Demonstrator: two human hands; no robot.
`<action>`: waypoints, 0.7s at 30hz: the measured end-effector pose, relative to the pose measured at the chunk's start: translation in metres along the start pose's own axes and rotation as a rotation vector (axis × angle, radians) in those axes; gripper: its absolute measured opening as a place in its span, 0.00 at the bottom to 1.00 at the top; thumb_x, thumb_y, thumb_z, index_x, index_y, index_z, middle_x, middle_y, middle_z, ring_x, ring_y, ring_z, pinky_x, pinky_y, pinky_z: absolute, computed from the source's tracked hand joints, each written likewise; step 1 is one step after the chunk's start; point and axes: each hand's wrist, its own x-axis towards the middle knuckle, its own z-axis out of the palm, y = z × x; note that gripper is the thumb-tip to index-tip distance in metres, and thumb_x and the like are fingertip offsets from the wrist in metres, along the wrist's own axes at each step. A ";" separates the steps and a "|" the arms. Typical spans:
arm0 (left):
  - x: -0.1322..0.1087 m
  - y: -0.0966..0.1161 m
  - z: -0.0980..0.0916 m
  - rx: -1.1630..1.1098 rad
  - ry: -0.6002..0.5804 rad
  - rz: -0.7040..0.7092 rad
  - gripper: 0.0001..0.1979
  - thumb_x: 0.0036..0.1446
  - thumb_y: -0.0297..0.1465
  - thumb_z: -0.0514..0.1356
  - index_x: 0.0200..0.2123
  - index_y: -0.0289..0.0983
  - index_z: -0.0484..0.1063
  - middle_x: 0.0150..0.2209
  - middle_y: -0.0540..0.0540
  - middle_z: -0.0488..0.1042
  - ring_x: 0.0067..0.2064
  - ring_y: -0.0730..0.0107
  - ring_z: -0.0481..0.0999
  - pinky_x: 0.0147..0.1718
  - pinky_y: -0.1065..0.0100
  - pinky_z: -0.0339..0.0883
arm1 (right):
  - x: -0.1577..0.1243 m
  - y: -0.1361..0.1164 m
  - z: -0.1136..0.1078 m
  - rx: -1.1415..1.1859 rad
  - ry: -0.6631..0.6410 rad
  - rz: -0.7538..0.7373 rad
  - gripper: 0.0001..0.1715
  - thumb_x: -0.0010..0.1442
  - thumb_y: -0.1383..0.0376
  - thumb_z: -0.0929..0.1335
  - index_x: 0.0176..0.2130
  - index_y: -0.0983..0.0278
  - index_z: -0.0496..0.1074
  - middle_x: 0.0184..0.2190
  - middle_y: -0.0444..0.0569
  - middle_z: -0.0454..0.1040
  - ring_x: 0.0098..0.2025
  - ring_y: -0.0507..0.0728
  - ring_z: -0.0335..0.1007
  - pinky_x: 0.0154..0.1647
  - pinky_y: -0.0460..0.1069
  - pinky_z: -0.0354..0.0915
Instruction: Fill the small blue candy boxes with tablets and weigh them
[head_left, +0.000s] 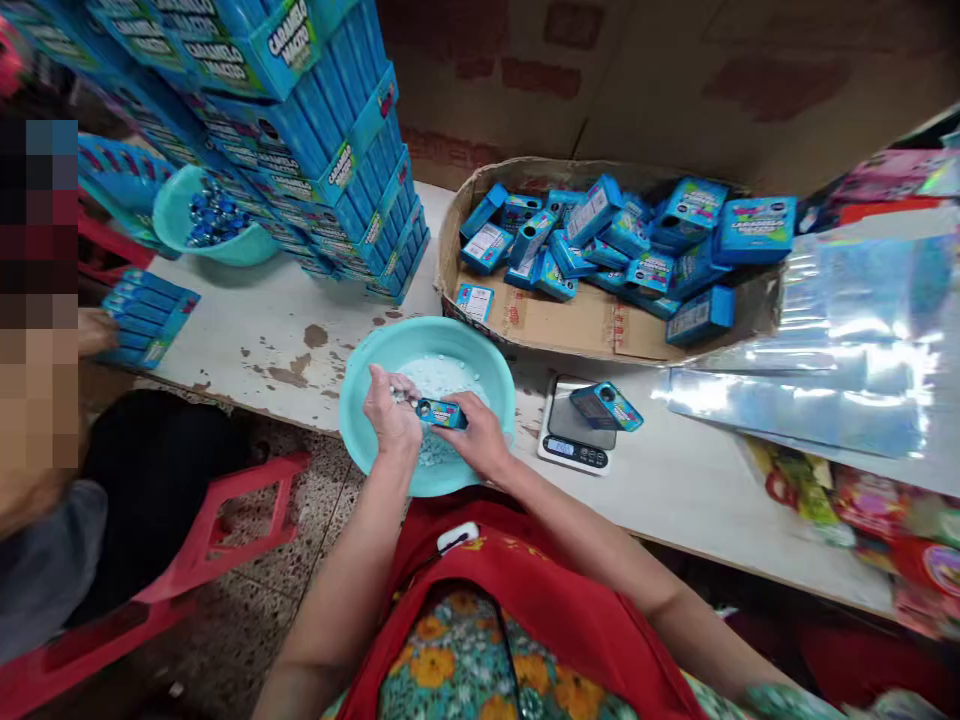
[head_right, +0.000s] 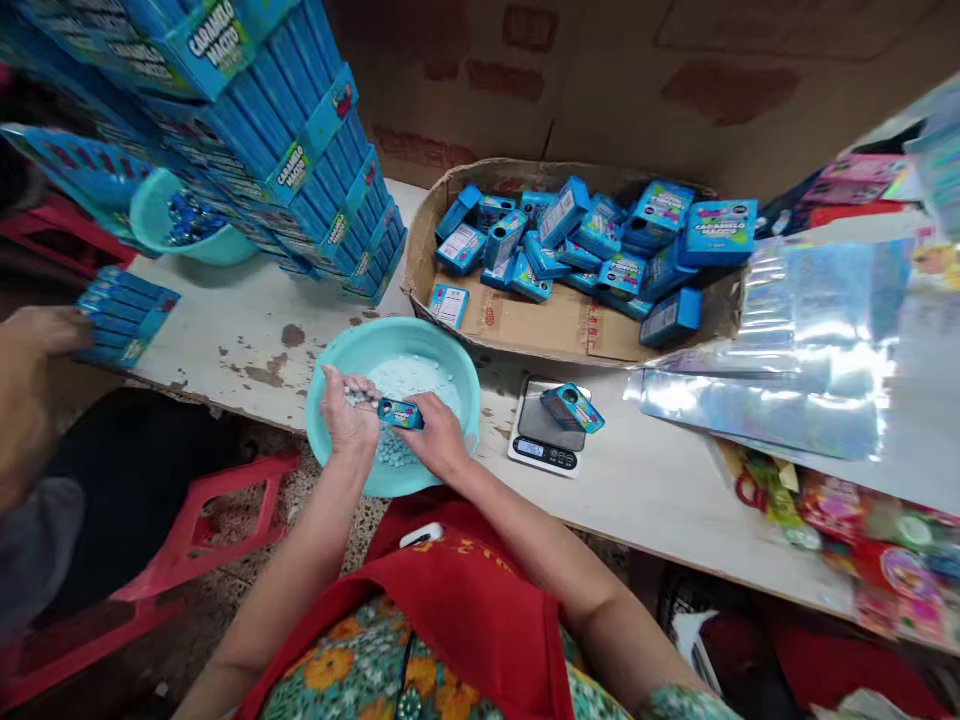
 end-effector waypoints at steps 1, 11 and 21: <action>-0.001 -0.001 0.002 0.027 0.014 0.010 0.25 0.52 0.49 0.61 0.19 0.36 0.58 0.18 0.54 0.59 0.19 0.78 0.61 0.18 0.72 0.55 | 0.000 -0.002 -0.002 -0.005 0.001 0.006 0.19 0.53 0.63 0.73 0.45 0.63 0.71 0.40 0.51 0.73 0.44 0.60 0.70 0.45 0.54 0.66; 0.010 0.015 0.005 -0.040 -0.094 -0.262 0.23 0.60 0.48 0.53 0.21 0.37 0.55 0.14 0.57 0.52 0.13 0.81 0.50 0.11 0.76 0.41 | -0.009 -0.010 -0.035 0.178 0.023 0.116 0.23 0.47 0.61 0.76 0.43 0.63 0.72 0.39 0.49 0.73 0.44 0.58 0.70 0.48 0.52 0.65; 0.016 -0.034 -0.039 0.187 -0.010 -0.771 0.16 0.65 0.33 0.48 0.24 0.36 0.61 0.18 0.52 0.61 0.17 0.77 0.62 0.14 0.77 0.56 | -0.148 -0.007 -0.202 0.146 0.524 0.409 0.23 0.47 0.61 0.75 0.43 0.60 0.70 0.42 0.48 0.74 0.42 0.57 0.71 0.45 0.52 0.67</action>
